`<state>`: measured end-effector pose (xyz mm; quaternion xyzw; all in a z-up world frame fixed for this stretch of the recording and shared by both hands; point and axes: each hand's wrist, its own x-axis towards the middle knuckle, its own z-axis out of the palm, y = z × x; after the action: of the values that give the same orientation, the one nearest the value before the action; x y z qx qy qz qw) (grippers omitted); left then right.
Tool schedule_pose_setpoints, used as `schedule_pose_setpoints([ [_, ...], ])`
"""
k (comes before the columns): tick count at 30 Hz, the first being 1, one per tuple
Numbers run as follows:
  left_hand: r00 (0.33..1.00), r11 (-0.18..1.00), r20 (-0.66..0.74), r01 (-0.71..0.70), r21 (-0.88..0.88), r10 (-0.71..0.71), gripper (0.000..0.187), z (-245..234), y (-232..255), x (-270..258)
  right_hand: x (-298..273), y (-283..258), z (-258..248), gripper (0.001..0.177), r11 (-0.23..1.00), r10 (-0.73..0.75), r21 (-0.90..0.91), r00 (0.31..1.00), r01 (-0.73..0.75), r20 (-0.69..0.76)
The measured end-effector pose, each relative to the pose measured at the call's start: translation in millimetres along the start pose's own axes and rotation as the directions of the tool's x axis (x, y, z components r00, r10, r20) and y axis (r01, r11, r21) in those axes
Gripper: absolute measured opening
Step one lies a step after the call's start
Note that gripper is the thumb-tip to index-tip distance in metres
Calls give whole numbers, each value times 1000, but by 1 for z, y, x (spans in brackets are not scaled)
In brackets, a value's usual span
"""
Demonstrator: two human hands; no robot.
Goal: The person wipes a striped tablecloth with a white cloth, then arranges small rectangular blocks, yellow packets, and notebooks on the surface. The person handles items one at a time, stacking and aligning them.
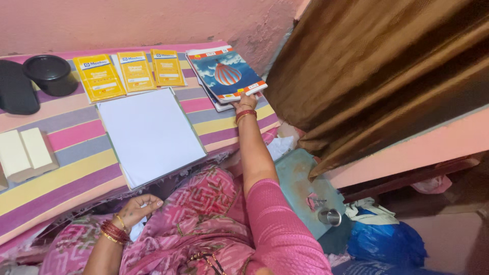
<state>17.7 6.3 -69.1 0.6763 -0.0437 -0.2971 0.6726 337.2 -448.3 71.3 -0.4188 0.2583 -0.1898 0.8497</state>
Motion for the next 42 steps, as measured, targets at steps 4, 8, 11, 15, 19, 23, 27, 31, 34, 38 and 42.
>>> schedule_pose_setpoints([
  [4, 1000, 1000, 11, 6, -23, -5, 32, -3, -8, 4, 5, 13, -15, 29, 998, 65, -14, 996, -66, -60],
  [8, 999, 999, 25, 37, -39, -36, 29, -2, -12, 3, 8, 24, -26, 29, 996, 15, -82, 996, -23, -88],
  [11, 999, 999, 42, -29, -19, 29, 29, -4, -9, 3, 8, 30, -22, 32, 976, -82, -212, 991, 59, -104],
  [15, 999, 1000, 42, -9, -7, 9, 30, -2, -5, 0, 5, 37, -23, 33, 902, -243, -378, 969, 207, -49],
  [19, 998, 1000, 57, 1, -10, -1, 31, -2, 0, -3, -3, 33, -21, 37, 866, -249, -456, 968, 206, -36],
  [23, 998, 1000, 59, -11, 6, 11, 31, -1, 3, -3, -15, 25, -17, 51, 854, -190, -511, 972, 95, -138],
  [27, 998, 1000, 54, -16, -2, 16, 31, -1, 6, -4, -31, 19, -19, 67, 918, -124, -395, 973, 39, -194],
  [31, 1000, 1000, 2, -10, -3, 10, 30, 1, 11, -6, -46, 22, -32, 68, 907, -150, -414, 979, 80, -140],
  [34, 998, 999, -44, -46, -17, 45, 30, 0, 16, -5, -53, 28, -42, 60, 887, -213, -429, 975, 168, -59],
  [38, 985, 988, -143, -110, -106, 94, 34, 1, 21, -9, -67, 37, -57, 33, 880, -216, -420, 975, 220, 58],
  [42, 955, 975, -280, -149, -162, 99, 39, 2, 33, -12, -96, 50, -71, 16, 814, -171, -546, 980, 198, 101],
])
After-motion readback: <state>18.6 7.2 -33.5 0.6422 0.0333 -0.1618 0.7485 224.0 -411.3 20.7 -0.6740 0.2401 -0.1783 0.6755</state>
